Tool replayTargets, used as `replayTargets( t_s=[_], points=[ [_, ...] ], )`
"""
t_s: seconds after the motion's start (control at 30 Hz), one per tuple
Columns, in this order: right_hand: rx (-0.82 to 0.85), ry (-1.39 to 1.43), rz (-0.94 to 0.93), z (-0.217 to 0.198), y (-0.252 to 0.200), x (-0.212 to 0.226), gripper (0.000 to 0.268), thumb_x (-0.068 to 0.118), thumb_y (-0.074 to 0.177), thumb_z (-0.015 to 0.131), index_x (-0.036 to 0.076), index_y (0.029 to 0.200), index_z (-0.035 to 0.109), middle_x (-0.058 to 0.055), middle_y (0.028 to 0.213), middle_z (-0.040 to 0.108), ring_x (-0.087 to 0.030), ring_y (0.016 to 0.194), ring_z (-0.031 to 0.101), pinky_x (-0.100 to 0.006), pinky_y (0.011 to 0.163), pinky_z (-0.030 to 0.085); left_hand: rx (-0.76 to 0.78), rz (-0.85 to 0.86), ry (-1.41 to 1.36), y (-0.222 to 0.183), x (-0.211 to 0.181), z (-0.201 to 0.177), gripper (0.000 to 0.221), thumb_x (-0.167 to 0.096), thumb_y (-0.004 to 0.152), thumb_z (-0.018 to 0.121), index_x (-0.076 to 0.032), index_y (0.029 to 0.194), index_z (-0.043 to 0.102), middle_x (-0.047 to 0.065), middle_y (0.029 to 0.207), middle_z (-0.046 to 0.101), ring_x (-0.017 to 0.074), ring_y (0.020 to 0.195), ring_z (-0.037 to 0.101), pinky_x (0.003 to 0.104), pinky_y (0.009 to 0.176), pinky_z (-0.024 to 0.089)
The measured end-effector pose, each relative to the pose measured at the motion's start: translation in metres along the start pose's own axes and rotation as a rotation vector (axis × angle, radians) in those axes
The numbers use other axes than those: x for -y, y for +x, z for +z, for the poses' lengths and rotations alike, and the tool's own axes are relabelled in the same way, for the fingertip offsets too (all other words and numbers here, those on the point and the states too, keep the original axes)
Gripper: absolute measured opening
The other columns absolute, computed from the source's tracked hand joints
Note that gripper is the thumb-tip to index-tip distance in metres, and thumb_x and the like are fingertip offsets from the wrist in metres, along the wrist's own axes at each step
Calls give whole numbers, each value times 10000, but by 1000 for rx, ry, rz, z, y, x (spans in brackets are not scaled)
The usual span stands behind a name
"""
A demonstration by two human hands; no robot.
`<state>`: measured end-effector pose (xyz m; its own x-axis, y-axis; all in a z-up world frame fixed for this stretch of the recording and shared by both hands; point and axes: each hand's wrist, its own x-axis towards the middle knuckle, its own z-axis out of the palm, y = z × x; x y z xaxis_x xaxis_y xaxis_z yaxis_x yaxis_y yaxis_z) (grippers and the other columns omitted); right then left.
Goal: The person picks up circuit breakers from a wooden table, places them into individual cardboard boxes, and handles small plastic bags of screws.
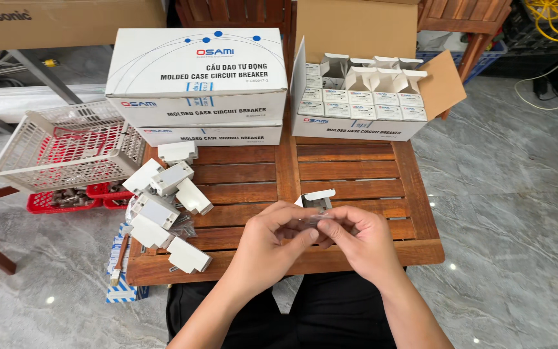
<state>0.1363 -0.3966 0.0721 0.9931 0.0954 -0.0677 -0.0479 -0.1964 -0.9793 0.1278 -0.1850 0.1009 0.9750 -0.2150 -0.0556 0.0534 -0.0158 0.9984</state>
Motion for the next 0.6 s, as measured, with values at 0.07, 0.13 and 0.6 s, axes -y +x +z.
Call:
replayTargets(
  t_s=[0.07,0.13,0.6],
  points=[
    [15,11,-3,4,1,3,160,154,975,825,9,1021,874,-129,825,889,-224,692,853,-323,688,758,-32,36,36,0,4,-1,251,-87,976,809,-101,1215,886,30,1068,815,134,973,826,235,871,691],
    [27,19,-6,6,1,7,181,173,980,814,7,1018,875,-143,832,893,-228,711,853,-335,682,769,-61,72,70,0,2,-1,176,-105,999,811,-112,1153,899,24,1017,839,137,956,831,237,849,683],
    [60,75,-122,0,1,1,215,36,945,819,-85,1120,846,-223,760,844,-225,668,832,-379,610,741,-151,-80,-8,1,-2,9,154,-117,973,853,-7,1072,899,160,828,846,196,785,871,283,712,749]
  ],
)
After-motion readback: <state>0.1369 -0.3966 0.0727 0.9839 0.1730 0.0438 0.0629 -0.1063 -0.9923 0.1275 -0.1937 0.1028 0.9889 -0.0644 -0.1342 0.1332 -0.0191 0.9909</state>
